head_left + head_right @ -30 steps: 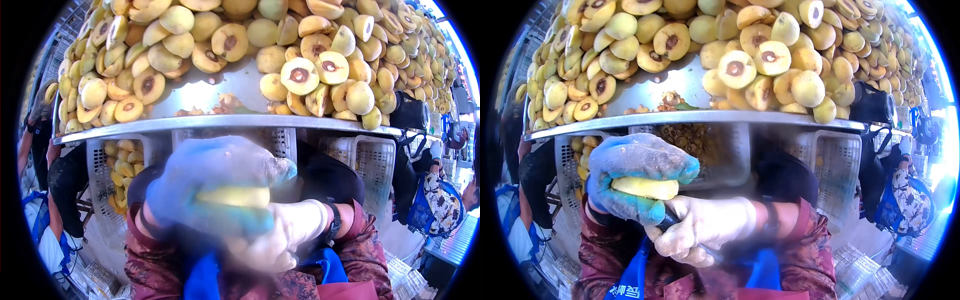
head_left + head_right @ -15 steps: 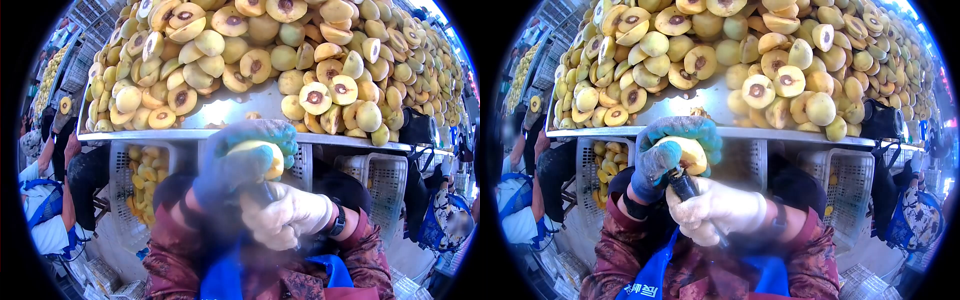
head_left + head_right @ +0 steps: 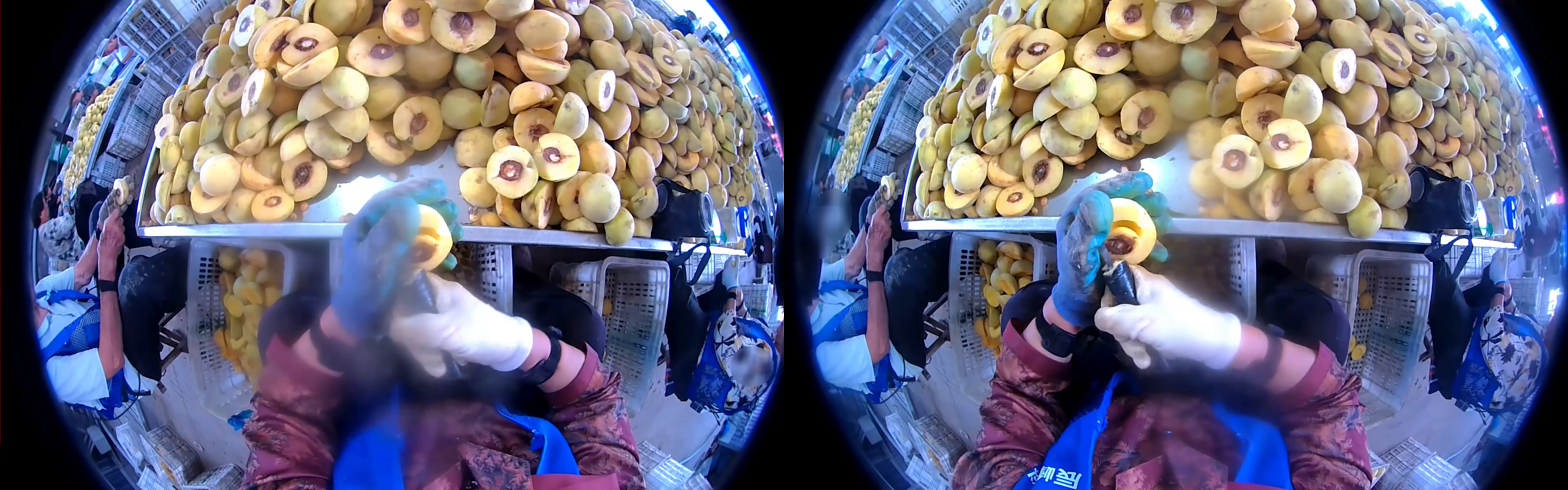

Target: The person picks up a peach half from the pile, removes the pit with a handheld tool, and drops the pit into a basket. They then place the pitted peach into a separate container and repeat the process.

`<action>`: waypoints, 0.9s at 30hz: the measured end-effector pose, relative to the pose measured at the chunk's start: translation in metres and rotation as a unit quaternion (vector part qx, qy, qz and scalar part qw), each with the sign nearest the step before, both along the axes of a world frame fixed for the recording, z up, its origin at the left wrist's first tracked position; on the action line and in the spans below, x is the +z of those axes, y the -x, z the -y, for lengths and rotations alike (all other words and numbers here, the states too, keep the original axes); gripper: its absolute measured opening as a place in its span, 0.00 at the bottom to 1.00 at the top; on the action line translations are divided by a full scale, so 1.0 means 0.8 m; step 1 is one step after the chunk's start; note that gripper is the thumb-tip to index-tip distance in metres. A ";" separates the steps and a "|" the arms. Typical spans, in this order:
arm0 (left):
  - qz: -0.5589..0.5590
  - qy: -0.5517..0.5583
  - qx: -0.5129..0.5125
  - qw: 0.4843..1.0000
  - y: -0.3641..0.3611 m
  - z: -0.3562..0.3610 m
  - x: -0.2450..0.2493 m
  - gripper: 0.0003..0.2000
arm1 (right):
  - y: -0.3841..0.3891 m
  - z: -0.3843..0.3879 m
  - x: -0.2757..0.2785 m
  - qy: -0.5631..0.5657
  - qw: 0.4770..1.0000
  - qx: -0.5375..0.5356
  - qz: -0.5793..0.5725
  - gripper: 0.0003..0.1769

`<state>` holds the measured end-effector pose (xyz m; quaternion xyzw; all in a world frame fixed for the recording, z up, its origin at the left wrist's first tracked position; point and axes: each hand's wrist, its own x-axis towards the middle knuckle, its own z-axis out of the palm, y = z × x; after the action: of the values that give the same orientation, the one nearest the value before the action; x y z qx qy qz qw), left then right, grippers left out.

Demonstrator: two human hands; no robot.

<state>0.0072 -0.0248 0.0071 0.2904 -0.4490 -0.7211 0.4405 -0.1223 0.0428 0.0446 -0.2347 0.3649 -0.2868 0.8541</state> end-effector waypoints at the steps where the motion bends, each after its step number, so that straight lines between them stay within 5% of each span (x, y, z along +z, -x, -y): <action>1: 0.023 0.020 -0.010 0.999 -0.004 0.002 -0.005 0.21 | 0.003 -0.001 -0.001 -0.032 0.998 0.000 0.050 0.10; 5: 0.033 0.006 -0.028 0.999 -0.007 -0.002 -0.005 0.23 | 0.016 -0.010 -0.024 -0.106 0.943 0.022 0.315 0.11; 12: -0.163 -0.108 -0.068 0.978 -0.014 -0.023 0.000 0.22 | 0.008 -0.022 -0.003 -0.072 0.967 0.027 0.242 0.16; 16: -0.200 -0.122 -0.064 0.970 -0.015 -0.018 0.002 0.24 | 0.002 -0.018 -0.011 -0.084 0.936 0.040 0.341 0.12; 19: -0.226 -0.116 -0.040 0.966 -0.007 -0.012 -0.001 0.27 | -0.007 -0.010 0.015 -0.004 0.979 0.134 0.156 0.10; 20: -0.230 -0.108 -0.036 0.966 -0.007 -0.005 -0.001 0.28 | -0.006 -0.002 0.023 -0.060 0.979 0.118 0.154 0.10; 24: -0.126 -0.111 0.045 0.985 -0.013 0.019 -0.009 0.34 | 0.008 0.002 0.012 0.174 0.976 0.130 0.020 0.11; 27: -0.124 -0.134 0.094 0.979 -0.016 0.024 0.001 0.35 | 0.007 0.002 -0.004 0.152 0.975 0.114 -0.114 0.15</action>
<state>0.0200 -0.0441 0.0078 0.2961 -0.2610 -0.7606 0.5154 -0.1278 0.0409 0.0413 -0.4327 0.3825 -0.2106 0.7887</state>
